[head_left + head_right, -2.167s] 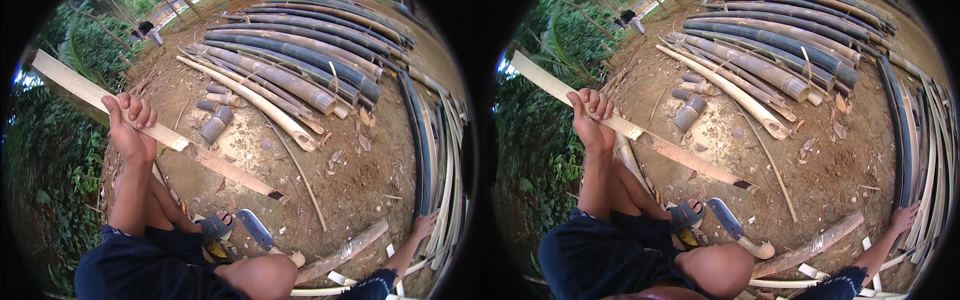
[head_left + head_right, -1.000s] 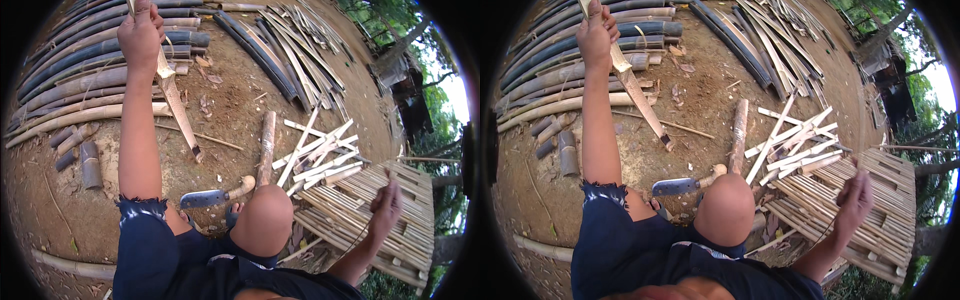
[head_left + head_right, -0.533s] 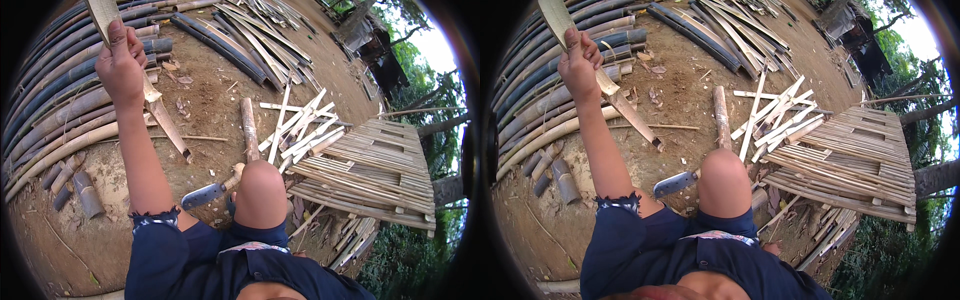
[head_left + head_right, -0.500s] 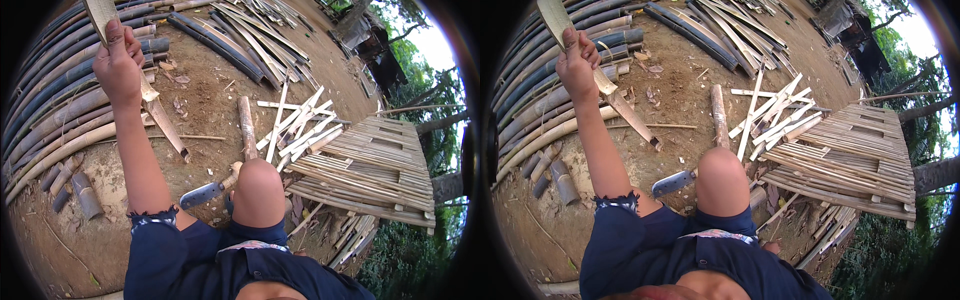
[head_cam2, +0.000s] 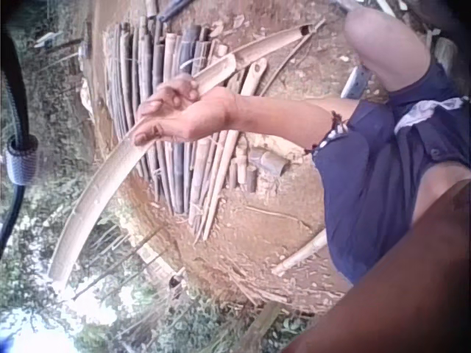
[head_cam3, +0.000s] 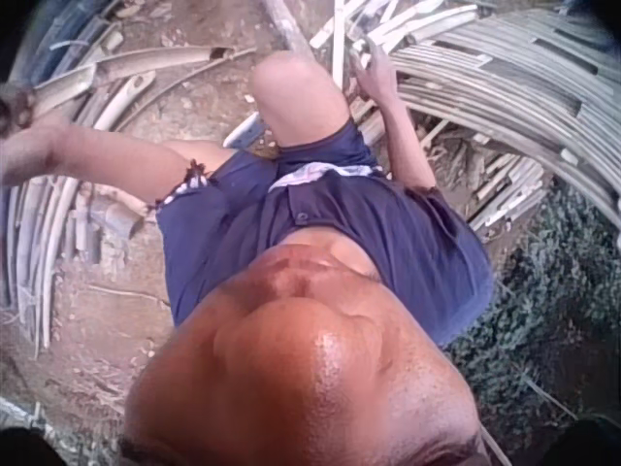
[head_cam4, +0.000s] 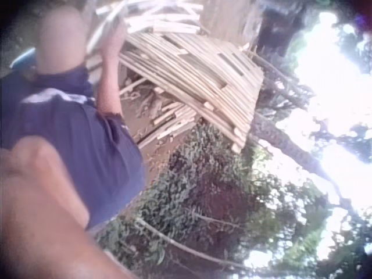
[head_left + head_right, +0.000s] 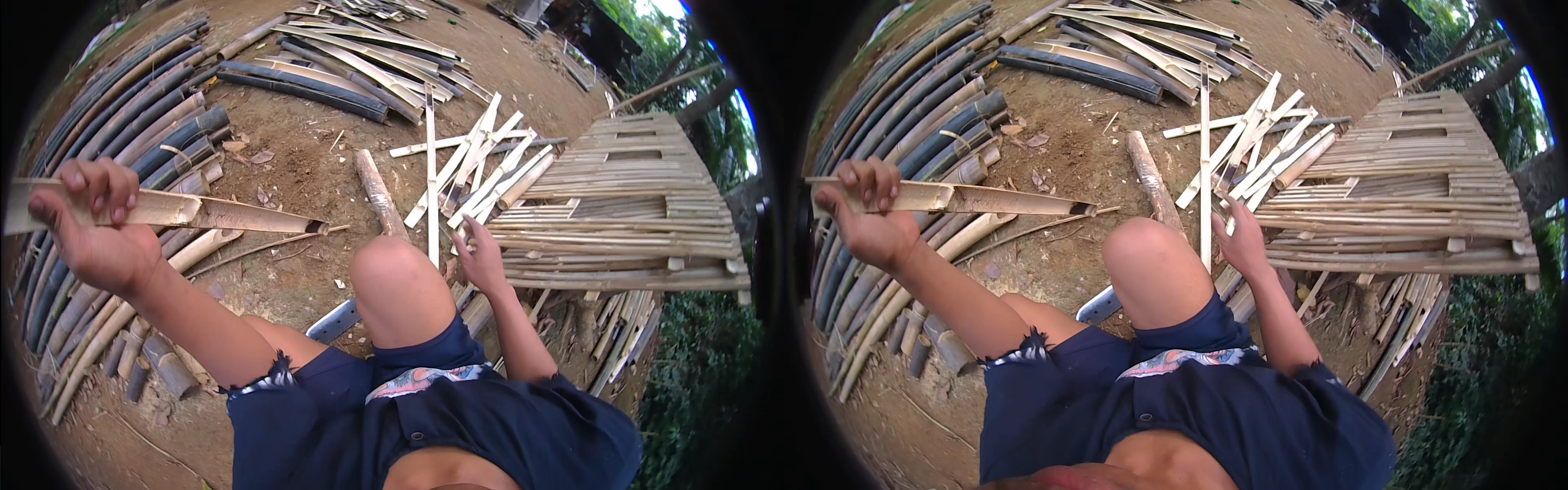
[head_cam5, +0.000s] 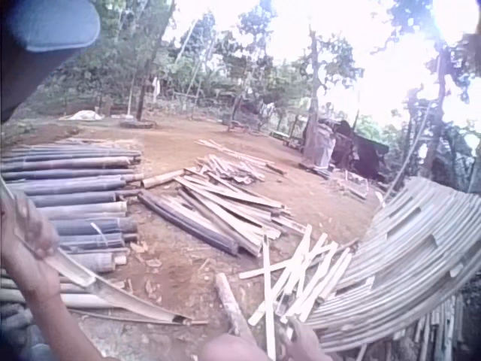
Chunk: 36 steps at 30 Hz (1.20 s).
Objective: The person splits bamboo poles into strips by striking a large knife with a wooden log. They position the blade at the end of a bamboo section and drive it through the fibers by hitting the back of the knife repeatedly with the log.
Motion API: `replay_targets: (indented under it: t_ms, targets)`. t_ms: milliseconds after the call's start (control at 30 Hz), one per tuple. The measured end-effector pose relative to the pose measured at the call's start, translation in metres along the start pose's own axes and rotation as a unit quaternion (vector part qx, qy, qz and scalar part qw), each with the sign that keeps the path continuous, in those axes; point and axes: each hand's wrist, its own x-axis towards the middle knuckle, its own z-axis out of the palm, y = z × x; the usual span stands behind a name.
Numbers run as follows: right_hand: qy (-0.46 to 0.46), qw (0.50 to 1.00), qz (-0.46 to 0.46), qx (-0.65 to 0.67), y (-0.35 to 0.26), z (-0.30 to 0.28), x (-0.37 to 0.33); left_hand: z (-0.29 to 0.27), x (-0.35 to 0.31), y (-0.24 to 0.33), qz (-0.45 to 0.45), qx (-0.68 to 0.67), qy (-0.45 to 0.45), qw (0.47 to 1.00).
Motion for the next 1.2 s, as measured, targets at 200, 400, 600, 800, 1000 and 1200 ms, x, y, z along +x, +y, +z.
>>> replay_targets:
  t_ms: [200,400,600,800,1000,1200]
  targets:
    - [0.012,0.956,-0.294,0.023,-0.089,0.061,0.065,0.058,-0.029,-0.019,-0.018,-0.029,0.019,0.999]
    - [0.059,0.956,-0.242,0.154,-0.037,0.117,0.041,0.066,-0.030,-0.034,-0.132,0.091,0.007,0.987]
    - [0.093,0.983,0.012,0.161,0.034,0.137,0.038,0.076,-0.037,-0.045,-0.145,0.514,-0.214,0.818]
    - [0.105,0.954,0.257,0.111,0.121,0.178,0.015,0.065,-0.079,-0.046,-0.193,0.566,-0.299,0.743]
    - [0.029,0.920,0.390,-0.007,0.176,0.206,-0.014,-0.056,-0.148,-0.070,-0.349,0.710,-0.357,0.498]
    - [-0.015,0.937,0.325,-0.129,0.210,0.219,-0.021,-0.041,-0.141,-0.079,-0.329,0.633,-0.276,0.644]
